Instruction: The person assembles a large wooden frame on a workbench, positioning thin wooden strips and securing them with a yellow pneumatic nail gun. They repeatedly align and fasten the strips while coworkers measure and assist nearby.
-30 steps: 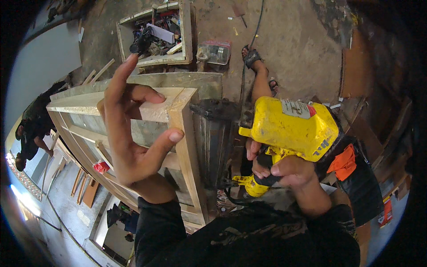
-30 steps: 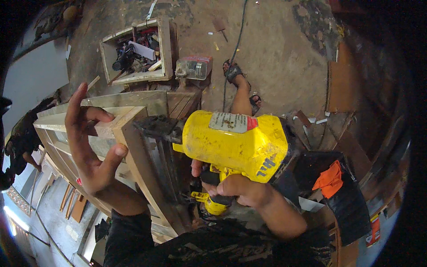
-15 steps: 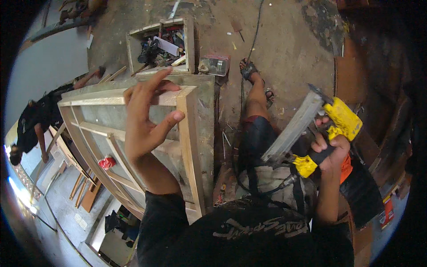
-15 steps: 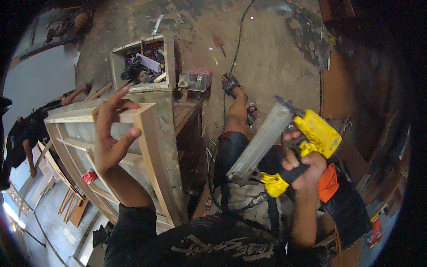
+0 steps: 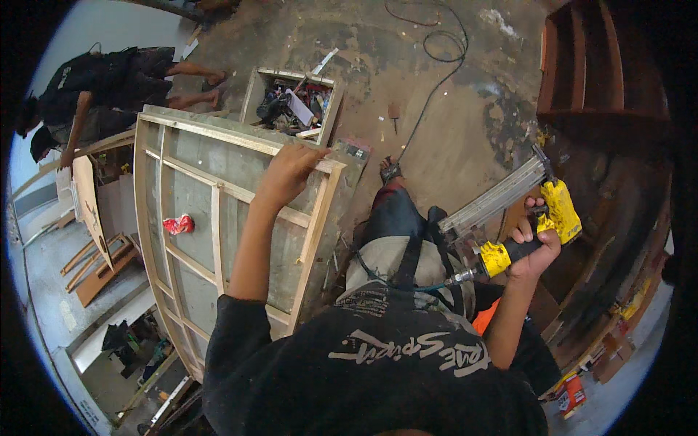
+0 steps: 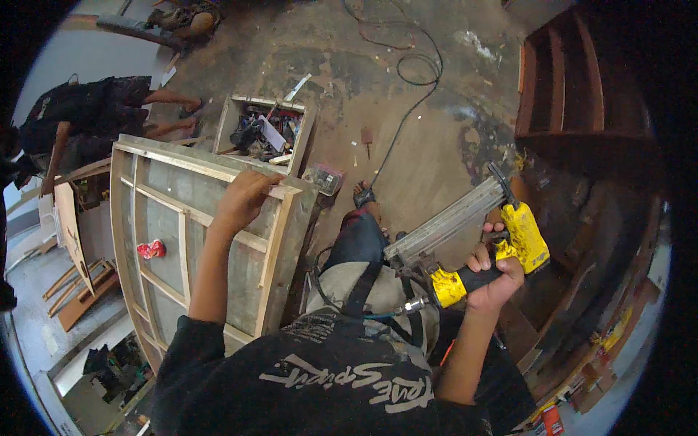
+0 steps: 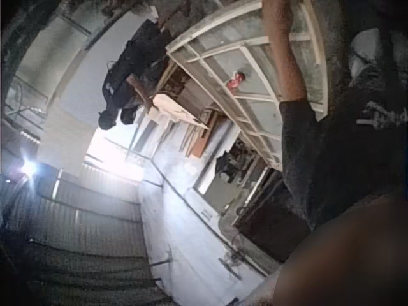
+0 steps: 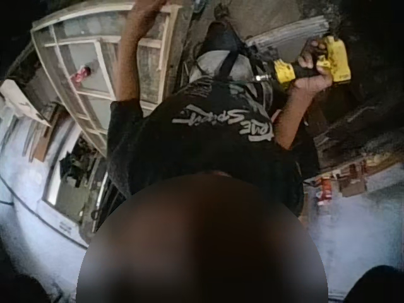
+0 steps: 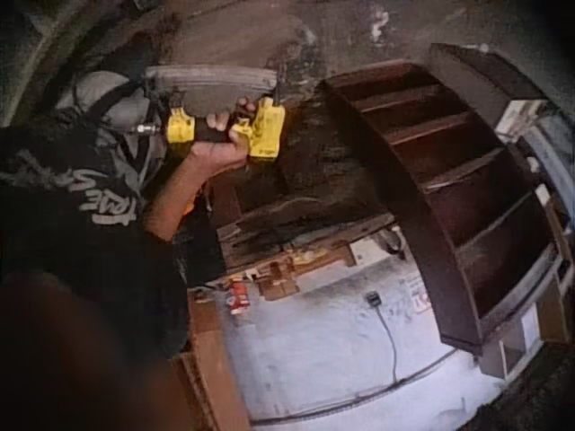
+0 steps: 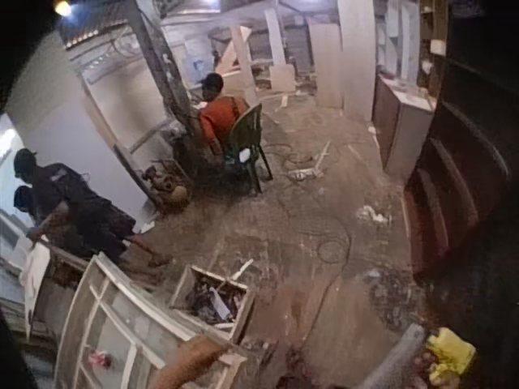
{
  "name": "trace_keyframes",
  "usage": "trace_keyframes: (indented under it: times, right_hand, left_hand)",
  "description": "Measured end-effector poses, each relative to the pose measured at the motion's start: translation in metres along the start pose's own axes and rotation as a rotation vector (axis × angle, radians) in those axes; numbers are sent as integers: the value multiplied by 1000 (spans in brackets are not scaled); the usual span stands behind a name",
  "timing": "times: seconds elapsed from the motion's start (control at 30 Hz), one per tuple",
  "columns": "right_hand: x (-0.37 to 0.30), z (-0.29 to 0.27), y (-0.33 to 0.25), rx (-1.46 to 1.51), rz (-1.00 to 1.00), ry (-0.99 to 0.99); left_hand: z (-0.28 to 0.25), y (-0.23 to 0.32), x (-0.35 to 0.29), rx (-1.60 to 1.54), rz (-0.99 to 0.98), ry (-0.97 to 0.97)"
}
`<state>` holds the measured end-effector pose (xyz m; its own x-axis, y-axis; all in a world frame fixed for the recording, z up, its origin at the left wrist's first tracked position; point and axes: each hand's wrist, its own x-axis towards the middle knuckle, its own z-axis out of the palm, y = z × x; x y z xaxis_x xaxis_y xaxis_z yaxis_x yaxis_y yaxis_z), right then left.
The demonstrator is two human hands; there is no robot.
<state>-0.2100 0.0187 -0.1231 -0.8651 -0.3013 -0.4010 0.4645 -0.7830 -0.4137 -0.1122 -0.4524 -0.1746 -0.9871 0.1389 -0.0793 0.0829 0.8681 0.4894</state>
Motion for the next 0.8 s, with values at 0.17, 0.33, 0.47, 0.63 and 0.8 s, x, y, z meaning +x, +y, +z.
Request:
trace_keyframes:
  times: [0.17, 0.33, 0.47, 0.63, 0.8]
  right_hand:
    - [11, 9, 2, 11, 11, -106]
    - [13, 3, -2, -43, 34, -138]
    - [28, 4, -6, -34, 86, -276]
    - [37, 0, -11, -114, 79, -313]
    - [37, 4, -14, -142, 103, -312]
  left_hand:
    - [23, -5, -22, -27, 70, 151]
    - [42, -9, -49, -50, 7, 146]
    - [51, -12, -67, 7, 55, 255]
    - [67, -7, -93, 118, -64, 214]
    - [93, 50, -141, 102, -496, 532]
